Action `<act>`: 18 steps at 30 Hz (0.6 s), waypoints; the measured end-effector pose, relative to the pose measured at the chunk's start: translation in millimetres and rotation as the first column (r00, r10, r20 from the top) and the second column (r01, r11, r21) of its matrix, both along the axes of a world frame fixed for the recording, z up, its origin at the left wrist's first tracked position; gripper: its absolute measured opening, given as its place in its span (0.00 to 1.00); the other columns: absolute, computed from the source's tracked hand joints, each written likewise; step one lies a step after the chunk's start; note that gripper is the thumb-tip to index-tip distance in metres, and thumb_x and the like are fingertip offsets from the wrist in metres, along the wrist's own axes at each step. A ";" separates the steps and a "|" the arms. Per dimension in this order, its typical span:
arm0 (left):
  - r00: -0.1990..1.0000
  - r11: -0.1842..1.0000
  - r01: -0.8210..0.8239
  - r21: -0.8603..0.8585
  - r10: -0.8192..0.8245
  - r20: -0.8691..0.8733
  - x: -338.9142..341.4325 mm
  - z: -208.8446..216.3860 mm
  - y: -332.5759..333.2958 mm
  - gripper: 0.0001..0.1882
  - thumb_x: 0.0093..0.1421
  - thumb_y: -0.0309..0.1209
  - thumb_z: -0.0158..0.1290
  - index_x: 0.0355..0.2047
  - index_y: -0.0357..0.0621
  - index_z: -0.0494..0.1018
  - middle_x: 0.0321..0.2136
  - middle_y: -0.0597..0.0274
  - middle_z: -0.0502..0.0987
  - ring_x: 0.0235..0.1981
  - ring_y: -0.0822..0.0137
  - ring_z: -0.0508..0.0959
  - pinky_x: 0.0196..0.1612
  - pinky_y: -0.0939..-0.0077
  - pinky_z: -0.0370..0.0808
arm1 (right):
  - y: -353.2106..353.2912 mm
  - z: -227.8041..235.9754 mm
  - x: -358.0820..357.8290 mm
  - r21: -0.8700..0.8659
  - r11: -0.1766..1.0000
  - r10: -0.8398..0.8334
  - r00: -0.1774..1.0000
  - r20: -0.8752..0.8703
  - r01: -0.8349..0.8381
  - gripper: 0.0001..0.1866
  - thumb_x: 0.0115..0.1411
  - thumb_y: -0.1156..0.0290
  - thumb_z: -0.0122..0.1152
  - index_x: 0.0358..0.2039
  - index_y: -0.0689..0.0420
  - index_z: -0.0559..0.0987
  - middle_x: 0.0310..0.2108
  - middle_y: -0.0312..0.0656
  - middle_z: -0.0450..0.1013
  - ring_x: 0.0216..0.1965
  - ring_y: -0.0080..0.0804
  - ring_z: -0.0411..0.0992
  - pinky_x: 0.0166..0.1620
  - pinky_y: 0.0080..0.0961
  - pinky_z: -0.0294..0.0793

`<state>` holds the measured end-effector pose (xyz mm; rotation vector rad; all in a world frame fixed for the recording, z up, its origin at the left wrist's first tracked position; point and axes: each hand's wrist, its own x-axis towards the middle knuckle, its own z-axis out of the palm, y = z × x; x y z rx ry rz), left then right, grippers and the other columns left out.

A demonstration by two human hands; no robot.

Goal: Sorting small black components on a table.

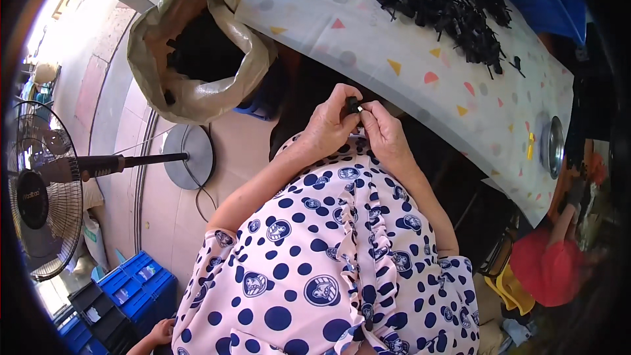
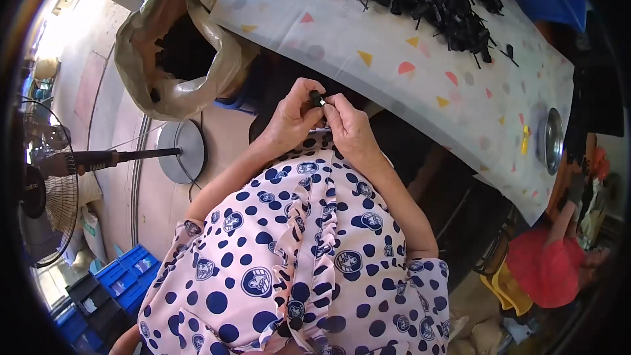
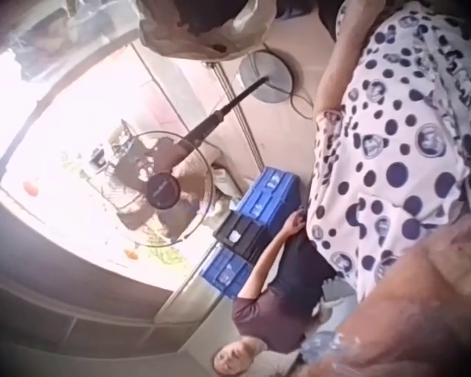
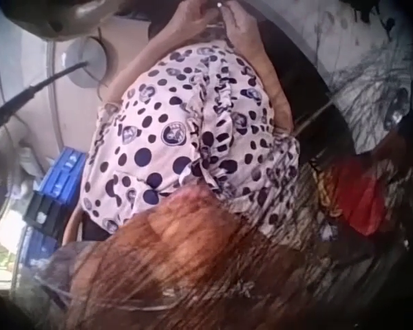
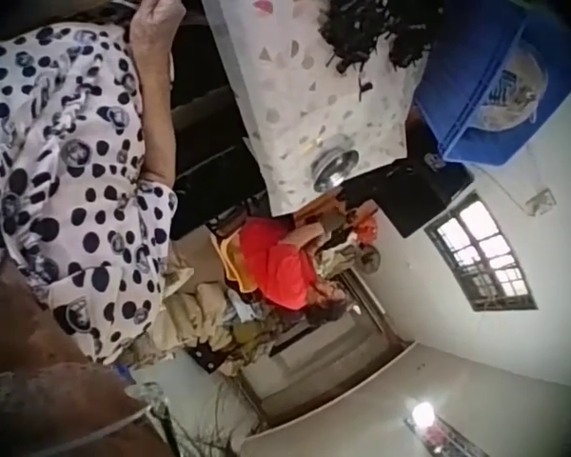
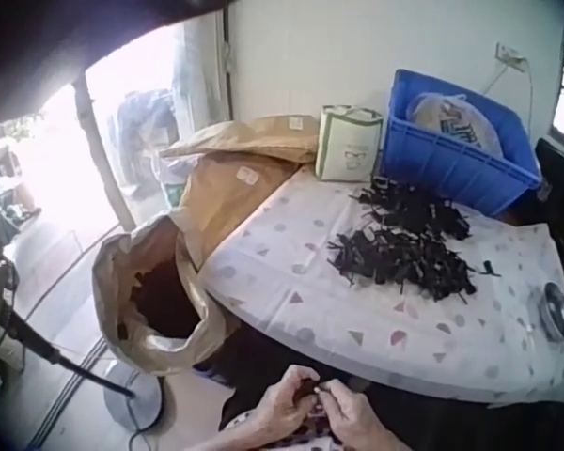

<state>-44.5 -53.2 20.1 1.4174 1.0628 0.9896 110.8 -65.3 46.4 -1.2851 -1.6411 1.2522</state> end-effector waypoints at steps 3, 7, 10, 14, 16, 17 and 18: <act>0.997 0.999 0.023 0.025 -0.021 -0.080 1.1 -1.3 -0.4 0.15 0.56 0.16 0.49 0.43 0.41 0.62 0.24 0.60 0.70 0.24 0.71 0.73 0.29 0.78 0.71 | -1.5 -1.5 2.4 0.029 1.000 0.009 1.000 0.022 -0.010 0.08 0.66 0.70 0.47 0.37 0.63 0.70 0.22 0.47 0.71 0.24 0.34 0.72 0.29 0.26 0.70; 0.980 0.994 0.043 0.100 -0.022 -0.197 4.3 6.3 -2.1 0.15 0.57 0.16 0.49 0.43 0.42 0.61 0.24 0.62 0.70 0.24 0.72 0.72 0.28 0.78 0.71 | -1.8 -6.9 4.8 0.047 0.999 0.006 1.000 0.029 -0.007 0.08 0.66 0.71 0.47 0.37 0.63 0.70 0.22 0.49 0.70 0.22 0.38 0.70 0.28 0.28 0.69; 0.975 0.996 0.023 0.086 -0.003 -0.220 7.2 7.6 -1.8 0.15 0.56 0.16 0.50 0.42 0.42 0.61 0.23 0.58 0.70 0.22 0.68 0.72 0.28 0.75 0.70 | 0.7 -11.9 3.7 0.058 0.998 -0.013 1.000 0.027 0.012 0.08 0.66 0.71 0.47 0.36 0.63 0.70 0.21 0.51 0.69 0.21 0.45 0.67 0.27 0.28 0.68; 0.958 0.983 -0.028 0.181 0.078 -0.276 5.9 6.6 5.0 0.15 0.55 0.17 0.51 0.41 0.42 0.62 0.23 0.56 0.71 0.22 0.67 0.72 0.27 0.75 0.70 | 11.8 -16.6 -3.7 0.098 0.994 -0.045 0.999 0.018 0.043 0.07 0.66 0.71 0.48 0.34 0.62 0.69 0.21 0.54 0.68 0.22 0.53 0.64 0.26 0.30 0.68; 0.936 0.953 -0.035 0.302 0.137 -0.324 3.7 6.3 7.2 0.14 0.55 0.17 0.51 0.41 0.42 0.63 0.22 0.56 0.71 0.21 0.66 0.72 0.26 0.74 0.69 | 11.9 -18.5 -6.9 0.110 0.993 -0.055 0.998 0.019 0.052 0.07 0.65 0.71 0.48 0.34 0.62 0.68 0.21 0.55 0.67 0.23 0.54 0.64 0.26 0.30 0.68; 0.937 0.951 -0.034 0.308 0.138 -0.322 1.9 7.3 8.6 0.14 0.55 0.17 0.51 0.41 0.42 0.63 0.22 0.56 0.71 0.21 0.66 0.72 0.26 0.74 0.69 | 13.2 -19.7 -9.2 0.119 0.991 -0.060 0.998 0.011 0.059 0.06 0.65 0.72 0.48 0.34 0.62 0.68 0.22 0.55 0.67 0.24 0.56 0.64 0.27 0.31 0.68; 0.946 0.964 -0.051 0.261 0.131 -0.297 1.1 8.9 6.1 0.14 0.55 0.17 0.51 0.41 0.42 0.63 0.21 0.56 0.70 0.21 0.65 0.72 0.26 0.74 0.70 | 13.6 -20.1 -10.1 0.127 0.991 -0.048 0.999 -0.002 0.048 0.06 0.65 0.72 0.48 0.34 0.62 0.68 0.22 0.56 0.67 0.25 0.57 0.65 0.27 0.32 0.68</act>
